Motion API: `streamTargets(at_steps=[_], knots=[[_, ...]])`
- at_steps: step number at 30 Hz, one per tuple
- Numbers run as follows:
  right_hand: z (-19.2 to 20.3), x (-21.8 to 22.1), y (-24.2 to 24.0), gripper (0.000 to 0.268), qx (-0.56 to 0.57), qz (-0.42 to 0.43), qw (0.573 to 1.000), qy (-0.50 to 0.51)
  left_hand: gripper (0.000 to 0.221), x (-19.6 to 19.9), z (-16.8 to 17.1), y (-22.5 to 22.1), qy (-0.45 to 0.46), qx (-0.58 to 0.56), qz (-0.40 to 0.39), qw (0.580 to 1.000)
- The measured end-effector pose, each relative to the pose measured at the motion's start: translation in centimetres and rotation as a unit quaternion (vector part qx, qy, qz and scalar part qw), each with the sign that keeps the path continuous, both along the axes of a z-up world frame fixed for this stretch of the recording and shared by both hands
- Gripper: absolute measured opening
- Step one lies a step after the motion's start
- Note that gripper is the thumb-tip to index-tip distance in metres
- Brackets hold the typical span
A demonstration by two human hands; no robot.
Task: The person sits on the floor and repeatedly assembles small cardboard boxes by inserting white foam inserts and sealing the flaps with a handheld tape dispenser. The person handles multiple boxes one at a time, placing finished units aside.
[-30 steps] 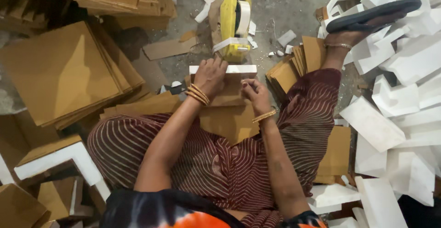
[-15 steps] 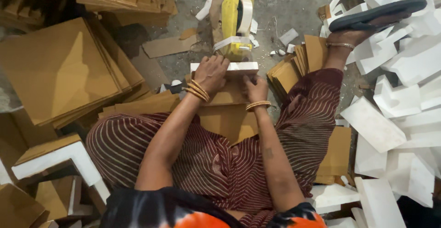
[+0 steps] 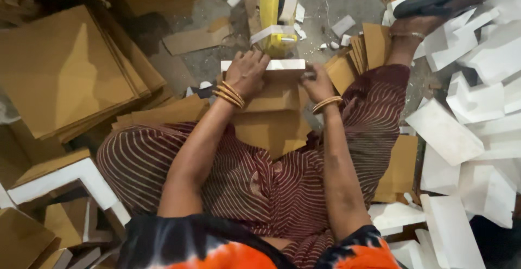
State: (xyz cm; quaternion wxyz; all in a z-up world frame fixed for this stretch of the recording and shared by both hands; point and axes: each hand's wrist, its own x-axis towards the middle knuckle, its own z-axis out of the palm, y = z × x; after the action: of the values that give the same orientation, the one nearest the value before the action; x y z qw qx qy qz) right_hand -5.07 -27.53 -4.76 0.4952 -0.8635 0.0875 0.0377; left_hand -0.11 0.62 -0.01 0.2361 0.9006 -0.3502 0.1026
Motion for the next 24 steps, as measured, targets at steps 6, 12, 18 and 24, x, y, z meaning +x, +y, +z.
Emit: streamTargets(at_steps=[6, 12, 18, 24], knots=[[4.9, 2.5, 1.7, 0.028, 0.157, 0.035, 0.986, -0.051, 0.046, -0.2, 1.2, 0.2, 0.014, -0.014, -0.017, 1.0], [2.9, 5.6, 3.4, 0.024, 0.109, 0.077, 0.99, 0.035, 0.046, -0.2, 1.7, 0.3, 0.029, 0.021, -0.013, 0.999], [-2.1, 7.7, 2.2, 0.028, 0.084, 0.05, 0.992, 0.08, 0.04, 0.5, -0.3, -0.1, -0.021, 0.037, -0.02, 0.999], [0.8, 4.7, -0.3, 0.037, 0.133, 0.07, 0.96, 0.236, 0.033, -0.9, -2.8, -1.5, -0.133, 0.021, -0.066, 0.989]])
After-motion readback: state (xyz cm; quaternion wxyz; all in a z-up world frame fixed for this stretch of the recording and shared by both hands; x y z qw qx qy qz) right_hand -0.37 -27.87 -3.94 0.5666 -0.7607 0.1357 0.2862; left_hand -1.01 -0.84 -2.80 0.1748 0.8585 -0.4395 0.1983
